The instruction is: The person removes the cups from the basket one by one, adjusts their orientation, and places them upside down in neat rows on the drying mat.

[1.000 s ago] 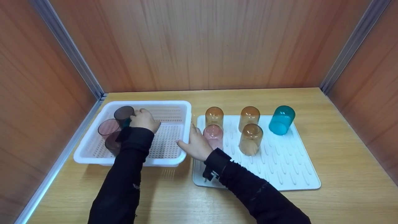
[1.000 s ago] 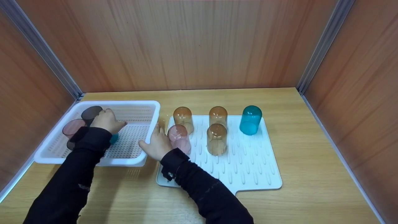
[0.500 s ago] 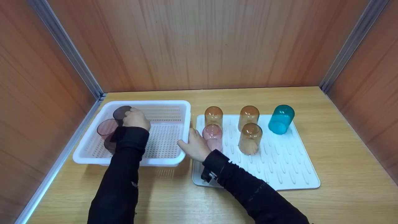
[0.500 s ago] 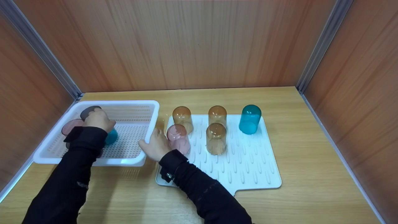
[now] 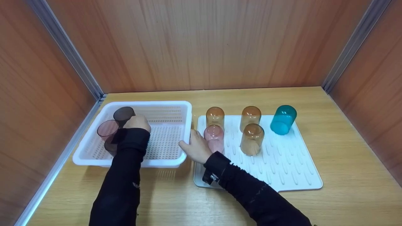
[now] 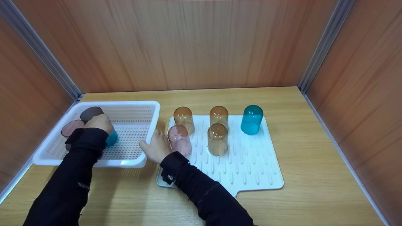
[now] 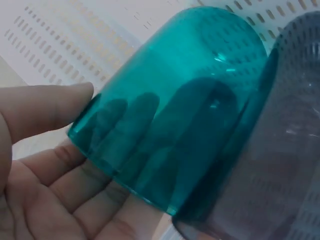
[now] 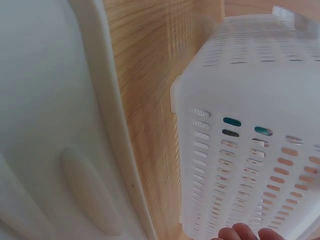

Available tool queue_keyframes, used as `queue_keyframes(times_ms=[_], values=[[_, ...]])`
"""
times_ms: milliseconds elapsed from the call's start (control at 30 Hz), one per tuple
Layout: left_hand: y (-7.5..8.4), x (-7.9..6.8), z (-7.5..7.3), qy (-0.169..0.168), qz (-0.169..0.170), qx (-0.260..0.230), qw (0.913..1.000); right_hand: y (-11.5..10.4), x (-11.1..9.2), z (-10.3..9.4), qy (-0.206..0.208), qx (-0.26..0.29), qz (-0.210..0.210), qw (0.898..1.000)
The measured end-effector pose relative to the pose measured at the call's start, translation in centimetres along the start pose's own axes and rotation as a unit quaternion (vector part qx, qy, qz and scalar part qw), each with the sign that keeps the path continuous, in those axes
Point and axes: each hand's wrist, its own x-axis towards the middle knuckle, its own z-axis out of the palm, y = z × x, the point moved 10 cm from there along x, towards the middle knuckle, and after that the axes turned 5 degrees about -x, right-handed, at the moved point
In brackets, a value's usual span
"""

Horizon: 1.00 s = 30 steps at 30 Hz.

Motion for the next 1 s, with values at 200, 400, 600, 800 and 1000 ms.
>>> queue_keyframes(times_ms=[200,400,600,800,1000], values=[[0.7,-0.2,0.0,-0.002,0.013,-0.014,0.9998,-0.1,0.0,-0.2,0.005,-0.002,-0.002,1.000],[1.2,-0.3,0.0,-0.009,0.024,-0.041,0.9988,0.0,0.0,0.0,-0.006,0.015,0.004,1.000],[2.3,-0.8,-0.8,0.002,0.042,-0.104,0.9937,-0.1,0.0,0.3,-0.014,0.036,-0.005,0.999],[4.5,-1.8,-2.7,0.043,0.090,-0.170,0.9803,0.2,0.0,0.3,-0.010,0.024,0.006,1.000],[7.4,-4.0,-3.9,0.077,0.141,-0.214,0.9636,0.5,-0.1,0.0,-0.011,0.005,0.009,1.000]])
